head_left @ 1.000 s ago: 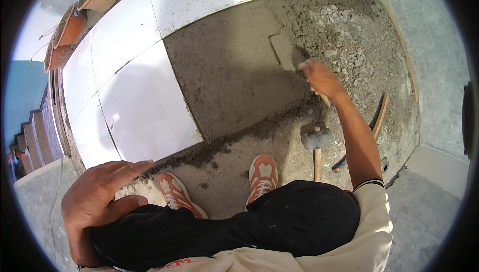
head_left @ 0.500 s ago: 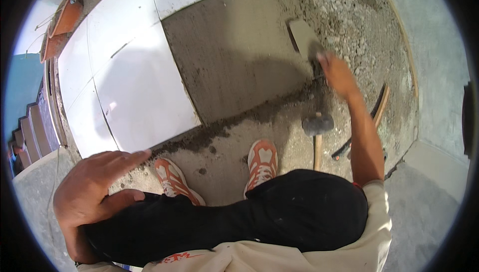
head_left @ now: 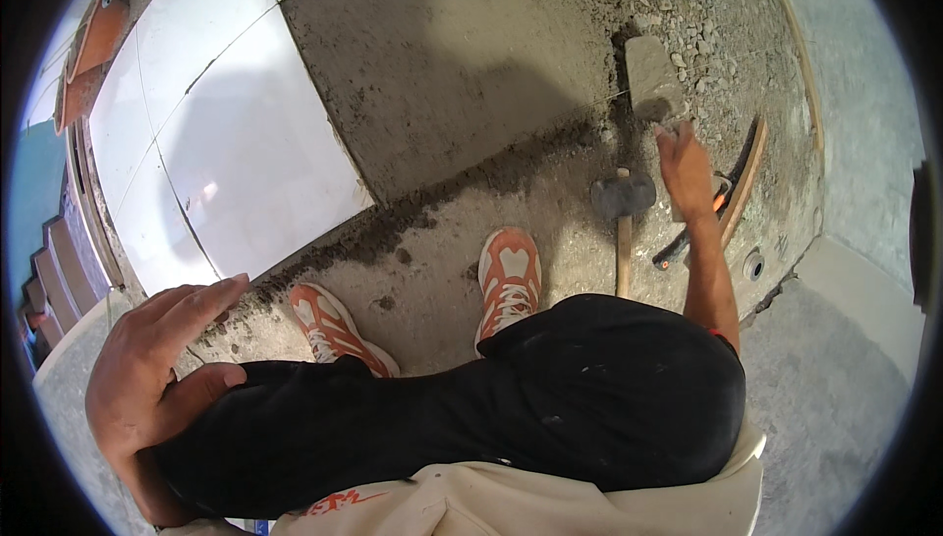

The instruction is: The person is installing white floor tiles on a concrete surface. They use a trowel to spread cement, a rubber mallet to tap the tiles into place, and a wooden straightedge to level the surface. The person also cleans the tiles with a sponge.

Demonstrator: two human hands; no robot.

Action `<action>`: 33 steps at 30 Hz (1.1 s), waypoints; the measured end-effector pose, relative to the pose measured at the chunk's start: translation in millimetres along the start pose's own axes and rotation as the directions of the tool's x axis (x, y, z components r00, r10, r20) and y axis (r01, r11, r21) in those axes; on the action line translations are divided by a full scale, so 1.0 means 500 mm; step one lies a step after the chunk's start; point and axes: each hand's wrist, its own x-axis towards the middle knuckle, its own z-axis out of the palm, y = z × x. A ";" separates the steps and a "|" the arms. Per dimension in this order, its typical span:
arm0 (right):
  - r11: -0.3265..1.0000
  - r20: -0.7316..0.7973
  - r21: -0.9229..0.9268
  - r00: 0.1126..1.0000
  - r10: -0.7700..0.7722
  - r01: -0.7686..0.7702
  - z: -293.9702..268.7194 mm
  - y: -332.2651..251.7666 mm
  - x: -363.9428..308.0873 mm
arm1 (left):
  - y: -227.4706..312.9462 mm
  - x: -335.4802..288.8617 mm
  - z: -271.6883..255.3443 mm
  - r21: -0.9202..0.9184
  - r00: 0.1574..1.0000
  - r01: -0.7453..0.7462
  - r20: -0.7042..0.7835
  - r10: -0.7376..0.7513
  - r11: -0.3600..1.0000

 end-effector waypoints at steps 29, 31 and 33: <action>0.856 -0.329 0.501 0.887 0.324 -0.126 0.046 0.052 0.215 | 0.028 -0.078 0.022 0.071 0.989 0.090 -0.127 -0.081 0.993; 0.902 -0.408 0.423 0.871 0.274 -0.086 0.004 0.099 0.203 | 0.009 -0.076 0.033 0.083 0.989 0.077 -0.129 -0.066 0.994; 0.921 -0.374 0.379 0.894 0.246 -0.095 -0.004 0.097 0.191 | -0.018 -0.092 0.028 0.094 0.992 0.088 -0.094 -0.079 0.992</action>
